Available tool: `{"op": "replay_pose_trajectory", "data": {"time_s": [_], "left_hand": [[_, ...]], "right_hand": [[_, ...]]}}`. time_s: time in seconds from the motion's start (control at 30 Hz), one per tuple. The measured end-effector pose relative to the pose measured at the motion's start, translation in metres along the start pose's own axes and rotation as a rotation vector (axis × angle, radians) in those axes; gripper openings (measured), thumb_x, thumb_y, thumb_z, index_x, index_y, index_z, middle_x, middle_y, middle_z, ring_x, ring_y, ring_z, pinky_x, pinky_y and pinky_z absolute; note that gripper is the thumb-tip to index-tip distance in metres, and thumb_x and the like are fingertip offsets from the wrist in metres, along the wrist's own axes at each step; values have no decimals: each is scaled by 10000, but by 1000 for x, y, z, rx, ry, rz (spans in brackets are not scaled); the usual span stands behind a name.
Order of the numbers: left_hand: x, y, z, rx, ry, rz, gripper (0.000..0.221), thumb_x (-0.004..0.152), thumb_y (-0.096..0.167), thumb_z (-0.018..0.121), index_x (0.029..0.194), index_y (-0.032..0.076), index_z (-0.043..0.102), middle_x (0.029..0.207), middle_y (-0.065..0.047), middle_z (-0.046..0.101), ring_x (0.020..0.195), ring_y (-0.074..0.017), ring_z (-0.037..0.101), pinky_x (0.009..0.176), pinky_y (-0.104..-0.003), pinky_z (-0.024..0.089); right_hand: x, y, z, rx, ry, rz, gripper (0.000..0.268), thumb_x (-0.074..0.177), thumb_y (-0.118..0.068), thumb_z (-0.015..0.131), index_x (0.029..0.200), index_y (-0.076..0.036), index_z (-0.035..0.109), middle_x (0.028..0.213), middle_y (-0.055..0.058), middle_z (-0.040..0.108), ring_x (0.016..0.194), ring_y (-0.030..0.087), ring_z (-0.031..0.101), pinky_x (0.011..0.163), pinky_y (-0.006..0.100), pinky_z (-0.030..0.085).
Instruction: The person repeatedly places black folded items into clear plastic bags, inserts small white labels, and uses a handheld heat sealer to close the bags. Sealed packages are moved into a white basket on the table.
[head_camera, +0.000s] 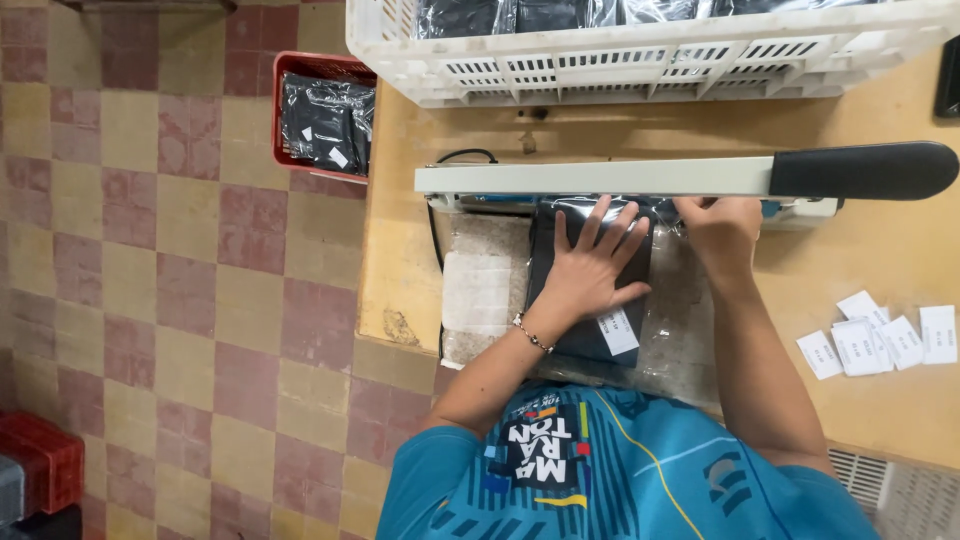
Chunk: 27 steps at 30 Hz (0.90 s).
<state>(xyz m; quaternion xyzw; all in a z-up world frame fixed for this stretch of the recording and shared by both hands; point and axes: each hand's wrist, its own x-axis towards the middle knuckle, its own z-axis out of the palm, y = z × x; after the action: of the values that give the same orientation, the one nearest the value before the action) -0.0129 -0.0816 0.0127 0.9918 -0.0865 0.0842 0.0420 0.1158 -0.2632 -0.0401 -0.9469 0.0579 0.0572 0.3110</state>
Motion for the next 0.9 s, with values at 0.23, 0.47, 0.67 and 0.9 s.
{"op": "replay_pose_trajectory", "data": {"time_s": [0.23, 0.47, 0.67, 0.9], "left_hand": [[0, -2, -7, -10, -70, 16, 937, 842, 864, 318, 1605, 320, 303, 1696, 39, 304, 1613, -330, 186, 1151, -796, 273], [1, -1, -13, 59, -149, 22, 940, 860, 876, 350, 1623, 333, 267, 1719, 52, 252, 1614, -320, 125, 1164, -772, 201], [-5, -3, -5, -4, -175, 42, 951, 866, 876, 416, 1644, 360, 232, 1735, 31, 200, 1622, -351, 98, 1169, -776, 240], [-7, -4, 10, -9, -133, 42, 870, 862, 867, 384, 1603, 420, 294, 1685, 77, 285, 1592, -314, 200, 1183, -747, 258]], "right_hand": [[-7, 1, -9, 32, -144, 77, 377, 998, -463, 736, 830, -126, 741, 743, 149, 703, 800, 440, 714, 735, 551, 527], [-5, 25, 19, 52, 168, -149, 316, 885, -280, 860, 665, -145, 676, 593, 120, 606, 634, 373, 676, 602, 339, 502], [-12, 6, 15, -48, 265, -143, 276, 846, -312, 807, 659, -189, 646, 604, 109, 617, 632, 397, 674, 602, 435, 549], [-4, 34, 22, -38, 356, -309, 329, 864, -358, 911, 770, -212, 632, 682, 46, 675, 730, 357, 725, 669, 447, 573]]}}
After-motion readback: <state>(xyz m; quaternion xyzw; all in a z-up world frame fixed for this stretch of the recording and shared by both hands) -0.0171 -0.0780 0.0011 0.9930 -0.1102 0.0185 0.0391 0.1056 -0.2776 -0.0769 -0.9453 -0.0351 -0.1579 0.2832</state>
